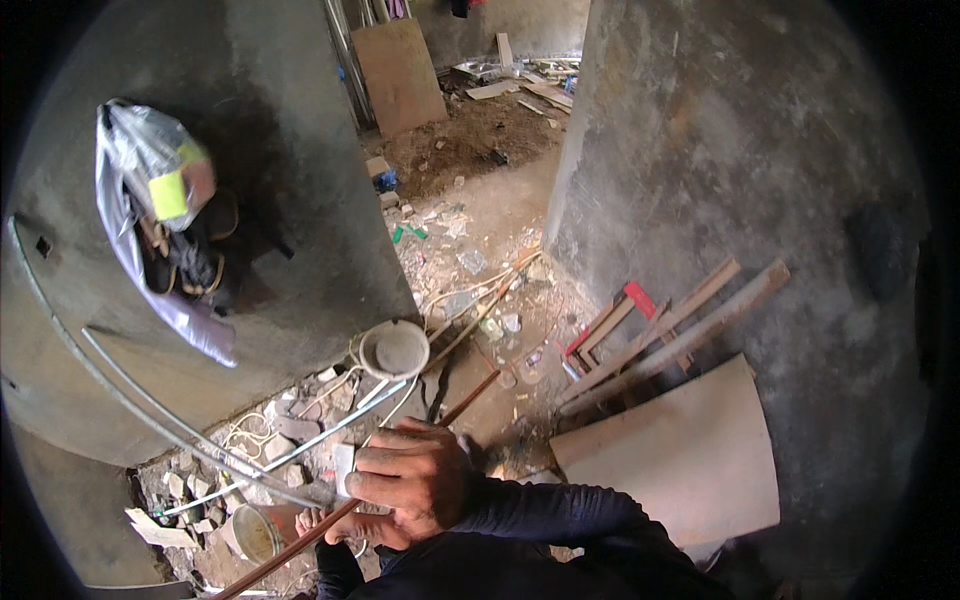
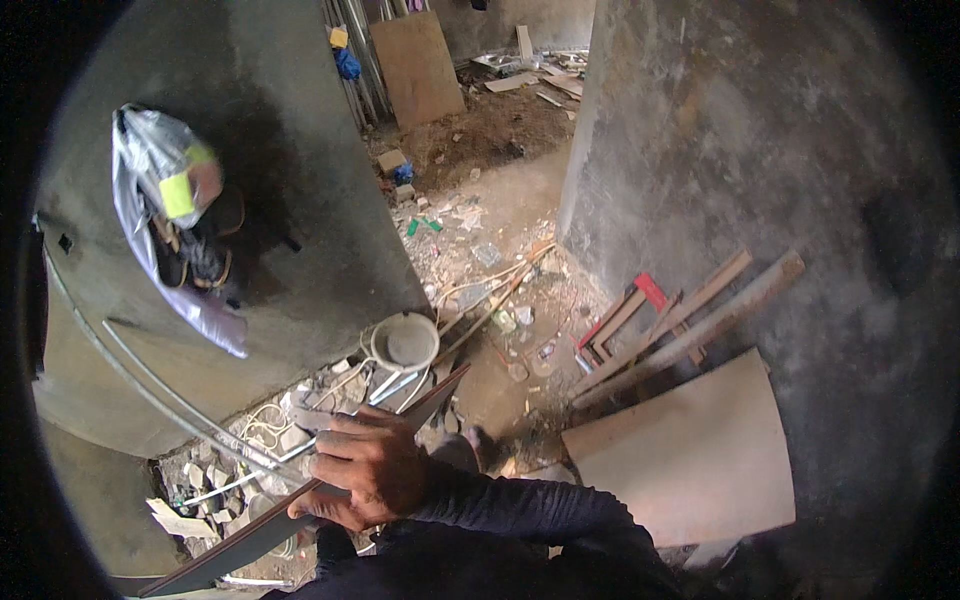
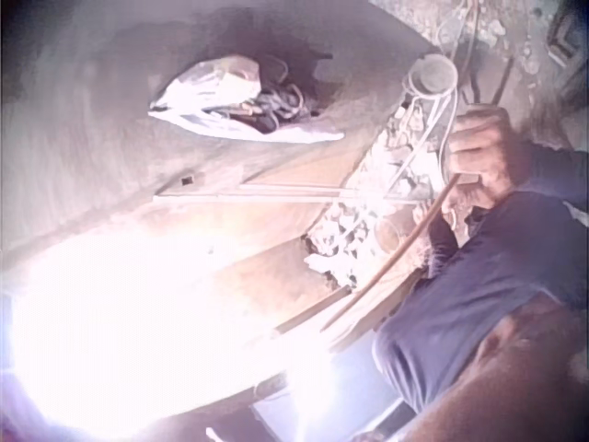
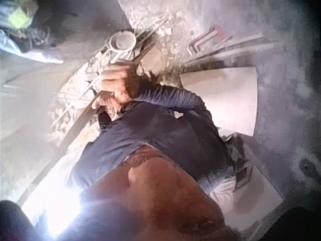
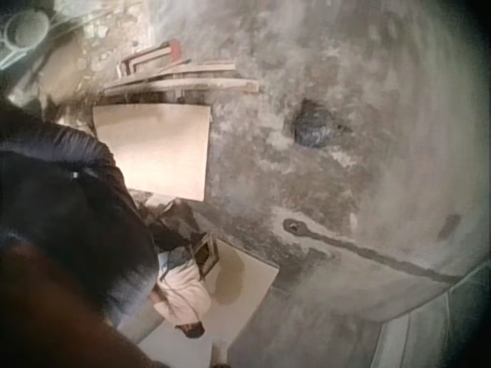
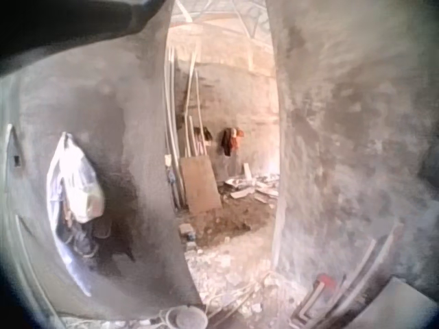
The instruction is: The person spreads cement on the floor using a trowel and levels it with a spirit level. They measure the floor area and a tile with a tape measure, marking the tile with a pencil. Finally, they carry the tile to a cutting station and place it on a manual tile cutter.
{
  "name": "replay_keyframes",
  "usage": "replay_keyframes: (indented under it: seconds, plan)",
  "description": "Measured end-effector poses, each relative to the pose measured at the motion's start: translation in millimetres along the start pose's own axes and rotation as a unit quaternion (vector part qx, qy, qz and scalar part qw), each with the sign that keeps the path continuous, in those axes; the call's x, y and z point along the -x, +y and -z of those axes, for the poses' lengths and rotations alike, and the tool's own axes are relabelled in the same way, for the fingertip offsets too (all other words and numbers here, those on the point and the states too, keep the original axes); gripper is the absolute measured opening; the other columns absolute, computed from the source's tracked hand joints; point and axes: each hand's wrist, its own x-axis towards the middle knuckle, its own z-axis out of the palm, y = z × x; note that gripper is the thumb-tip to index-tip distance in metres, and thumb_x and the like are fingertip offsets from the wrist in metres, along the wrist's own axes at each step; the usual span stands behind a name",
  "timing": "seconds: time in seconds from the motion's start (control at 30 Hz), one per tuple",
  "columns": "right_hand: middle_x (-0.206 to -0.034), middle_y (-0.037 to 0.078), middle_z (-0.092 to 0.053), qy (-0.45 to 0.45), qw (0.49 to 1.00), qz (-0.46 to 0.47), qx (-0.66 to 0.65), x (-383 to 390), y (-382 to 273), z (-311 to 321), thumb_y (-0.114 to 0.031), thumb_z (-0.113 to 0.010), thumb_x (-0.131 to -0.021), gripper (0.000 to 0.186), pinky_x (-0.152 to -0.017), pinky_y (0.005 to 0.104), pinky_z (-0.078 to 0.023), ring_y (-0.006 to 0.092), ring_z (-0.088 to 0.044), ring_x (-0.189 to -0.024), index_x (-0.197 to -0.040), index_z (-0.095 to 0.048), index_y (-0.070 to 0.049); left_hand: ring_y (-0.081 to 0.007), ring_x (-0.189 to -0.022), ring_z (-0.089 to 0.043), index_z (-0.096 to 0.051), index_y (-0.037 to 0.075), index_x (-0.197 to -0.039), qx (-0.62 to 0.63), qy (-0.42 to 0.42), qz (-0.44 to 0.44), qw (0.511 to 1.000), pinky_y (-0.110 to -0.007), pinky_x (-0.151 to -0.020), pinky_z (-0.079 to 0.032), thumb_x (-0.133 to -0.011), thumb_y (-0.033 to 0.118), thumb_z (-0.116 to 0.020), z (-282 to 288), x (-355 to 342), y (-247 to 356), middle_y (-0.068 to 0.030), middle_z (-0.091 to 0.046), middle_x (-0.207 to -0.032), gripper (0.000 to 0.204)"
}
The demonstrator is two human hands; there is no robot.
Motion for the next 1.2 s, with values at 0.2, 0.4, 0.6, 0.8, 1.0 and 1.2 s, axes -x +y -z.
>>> replay_keyframes:
  seconds: [0.2,0.4,0.6,0.8,1.0,1.2]
  plan:
    - [-0.069,0.0,-0.053,-0.009,1.0,0.0,0.001,-48,160,51,-0.052,-0.078,-0.075,0.045,-0.054,0.0328,-0.037,0.0182,-0.055,-0.062,-0.072,-0.062,-0.011,-0.0124,-0.057,-0.046,-0.047,0.019,-0.066,0.023,0.015,-0.001,1.0,-0.035,-0.063,-0.041,-0.101,0.041,-0.037,-74,-103,-142,0.0032,-0.049,-0.06,0.042]
    - [-0.065,0.0,-0.048,0.002,1.0,0.003,0.028,-141,298,128,-0.048,-0.079,-0.075,0.044,-0.055,0.0336,-0.037,0.0178,-0.052,-0.061,-0.064,-0.056,-0.011,-0.0122,-0.057,-0.047,-0.047,0.019,-0.066,0.03,-0.009,0.02,0.999,-0.035,-0.062,-0.041,-0.1,0.041,-0.037,-180,-206,-248,0.0033,-0.049,-0.06,0.042]
    - [-0.069,0.0,-0.05,-0.013,1.0,-0.001,0.011,-192,443,186,-0.049,-0.078,-0.075,0.044,-0.055,0.0335,-0.035,0.0171,-0.053,-0.063,-0.066,-0.056,-0.011,-0.012,-0.056,-0.047,-0.047,0.02,-0.065,0.031,-0.013,0.031,0.999,-0.036,-0.061,-0.041,-0.1,0.041,-0.037,-264,-291,-364,0.0035,-0.049,-0.06,0.042]
    - [-0.073,0.0,-0.054,-0.041,0.995,0.067,-0.057,-224,625,244,-0.052,-0.074,-0.079,0.044,-0.053,0.0332,-0.039,0.018,-0.057,-0.063,-0.075,-0.06,-0.011,-0.0119,-0.055,-0.048,-0.047,0.02,-0.065,0.02,-0.001,0.009,1.0,-0.036,-0.061,-0.042,-0.1,0.041,-0.038,-347,-386,-499,0.0037,-0.05,-0.06,0.042]
    - [-0.069,0.001,-0.045,-0.05,0.979,0.103,-0.166,-307,778,287,-0.051,-0.074,-0.077,0.048,-0.057,0.0358,-0.035,0.021,-0.05,-0.065,-0.065,-0.048,-0.012,-0.0117,-0.054,-0.048,-0.047,0.02,-0.065,0.006,0.032,-0.046,0.998,-0.036,-0.06,-0.042,-0.1,0.041,-0.038,-445,-472,-595,0.0038,-0.05,-0.06,0.042]
    - [-0.068,0.001,-0.046,-0.038,0.975,0.114,-0.185,-382,946,314,-0.047,-0.076,-0.072,0.045,-0.059,0.0363,-0.037,0.0223,-0.053,-0.07,-0.063,-0.049,-0.012,-0.0116,-0.053,-0.049,-0.047,0.02,-0.064,0.008,0.047,-0.054,0.997,-0.037,-0.059,-0.042,-0.1,0.041,-0.038,-542,-595,-713,0.004,-0.05,-0.06,0.042]
